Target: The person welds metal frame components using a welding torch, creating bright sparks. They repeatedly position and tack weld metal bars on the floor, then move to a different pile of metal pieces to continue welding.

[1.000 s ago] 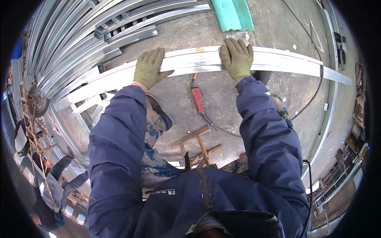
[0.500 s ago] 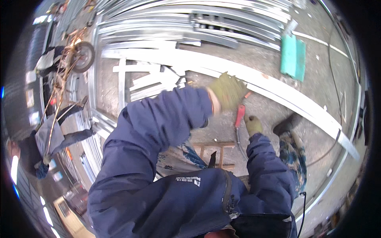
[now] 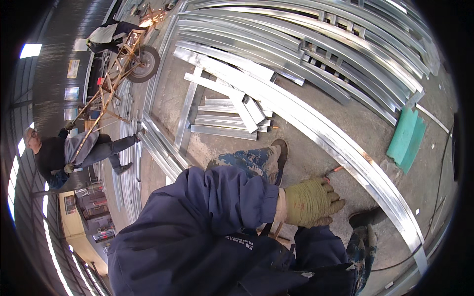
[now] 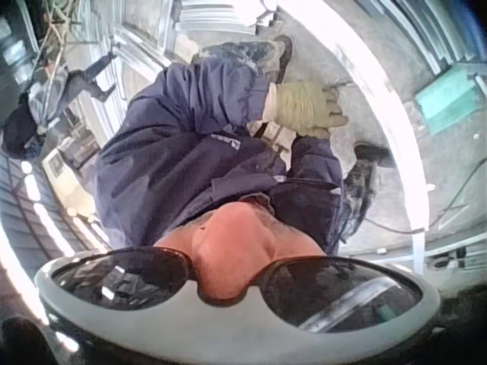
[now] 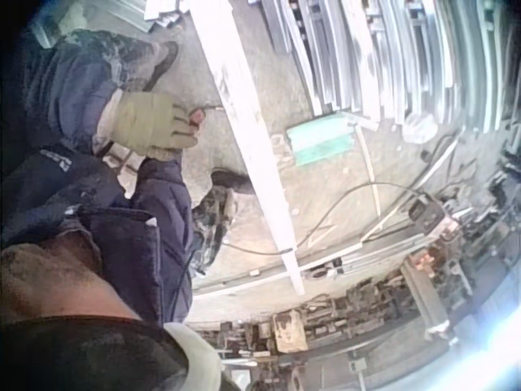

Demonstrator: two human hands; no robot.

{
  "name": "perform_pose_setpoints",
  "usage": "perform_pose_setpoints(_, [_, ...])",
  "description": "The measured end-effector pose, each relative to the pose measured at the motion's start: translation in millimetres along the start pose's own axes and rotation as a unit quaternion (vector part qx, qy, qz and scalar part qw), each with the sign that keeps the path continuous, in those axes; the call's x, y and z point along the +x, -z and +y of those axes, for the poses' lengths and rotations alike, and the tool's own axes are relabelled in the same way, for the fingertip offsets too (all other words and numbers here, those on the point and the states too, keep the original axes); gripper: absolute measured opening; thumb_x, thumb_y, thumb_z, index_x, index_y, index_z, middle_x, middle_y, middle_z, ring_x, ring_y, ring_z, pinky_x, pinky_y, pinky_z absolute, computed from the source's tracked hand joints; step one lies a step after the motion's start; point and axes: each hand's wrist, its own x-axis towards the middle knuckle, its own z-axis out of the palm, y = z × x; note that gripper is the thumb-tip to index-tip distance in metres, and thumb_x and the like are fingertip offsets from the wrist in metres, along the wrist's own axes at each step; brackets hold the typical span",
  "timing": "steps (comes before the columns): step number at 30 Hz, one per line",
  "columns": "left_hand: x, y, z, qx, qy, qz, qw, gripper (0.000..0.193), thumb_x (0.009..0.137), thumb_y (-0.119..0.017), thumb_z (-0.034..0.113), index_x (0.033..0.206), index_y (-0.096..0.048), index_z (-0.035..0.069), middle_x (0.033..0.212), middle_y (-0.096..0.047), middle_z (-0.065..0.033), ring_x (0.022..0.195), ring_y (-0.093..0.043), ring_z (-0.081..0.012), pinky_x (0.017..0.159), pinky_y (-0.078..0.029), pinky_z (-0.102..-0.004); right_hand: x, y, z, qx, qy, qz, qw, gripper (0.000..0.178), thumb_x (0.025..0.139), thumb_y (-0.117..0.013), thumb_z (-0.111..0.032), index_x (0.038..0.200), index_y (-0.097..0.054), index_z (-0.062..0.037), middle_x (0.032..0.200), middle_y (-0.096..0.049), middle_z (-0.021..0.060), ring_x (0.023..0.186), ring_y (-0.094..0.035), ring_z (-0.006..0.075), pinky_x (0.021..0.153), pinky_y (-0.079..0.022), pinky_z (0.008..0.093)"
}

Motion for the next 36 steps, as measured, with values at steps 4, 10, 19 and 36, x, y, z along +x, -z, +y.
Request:
perform_pose_setpoints(4, [1.6,3.0,-2.1,0.006,0.014,-0.068,0.998,0.055,0.100,-0.057,0.043,0.140,-0.058,0.005,0.126,-0.067,-0.0128,0.121,-0.063,-0.0314,0.112,-0.042,-0.0467,2.7,-4.9,-1.5,0.009,0.024,-0.013,1.000,0.060,0.093,-0.068,-0.047,0.132,-0.068,-0.0022,0.116,-0.075,0.0215,0.104,-0.072,0.0297,0.085,-0.056,0.0426])
perform_pose_setpoints(10, [1.4,-9.6,-11.1,-0.007,0.049,-0.082,0.995,0.056,0.098,-0.058,0.044,0.137,-0.059,0.004,0.120,-0.070,-0.0150,0.114,-0.067,-0.0340,0.108,-0.044,-0.0496,-17.6,-2.9,-12.2,0.103,0.127,-0.029,0.986,0.059,0.091,-0.073,-0.041,0.134,-0.067,-0.0017,0.117,-0.075,0.0205,0.102,-0.073,0.0258,0.082,-0.057,0.0406])
perform_pose_setpoints(19, [11.4,13.3,-12.8,0.015,0.065,-0.044,0.997,0.062,0.097,-0.060,0.046,0.142,-0.057,0.004,0.124,-0.070,-0.0210,0.114,-0.067,-0.0410,0.102,-0.050,-0.0507,-141.8,70.8,-35.5,0.315,0.241,-0.087,0.914,0.076,0.087,-0.082,-0.027,0.152,-0.051,-0.0030,0.115,-0.072,0.0133,0.084,-0.068,0.0179,0.069,-0.055,0.0344])
perform_pose_setpoints(36, [36.1,35.7,-15.4,-0.032,0.114,0.135,0.984,0.052,0.095,-0.067,0.040,0.134,-0.065,0.006,0.120,-0.073,-0.0176,0.113,-0.069,-0.0362,0.098,-0.053,-0.0426,-362.5,294.1,69.1,0.649,0.355,0.116,0.663,0.058,0.107,-0.060,-0.026,0.156,-0.038,-0.0044,0.145,-0.058,0.0196,0.062,-0.063,0.0156,0.050,-0.051,0.0292])
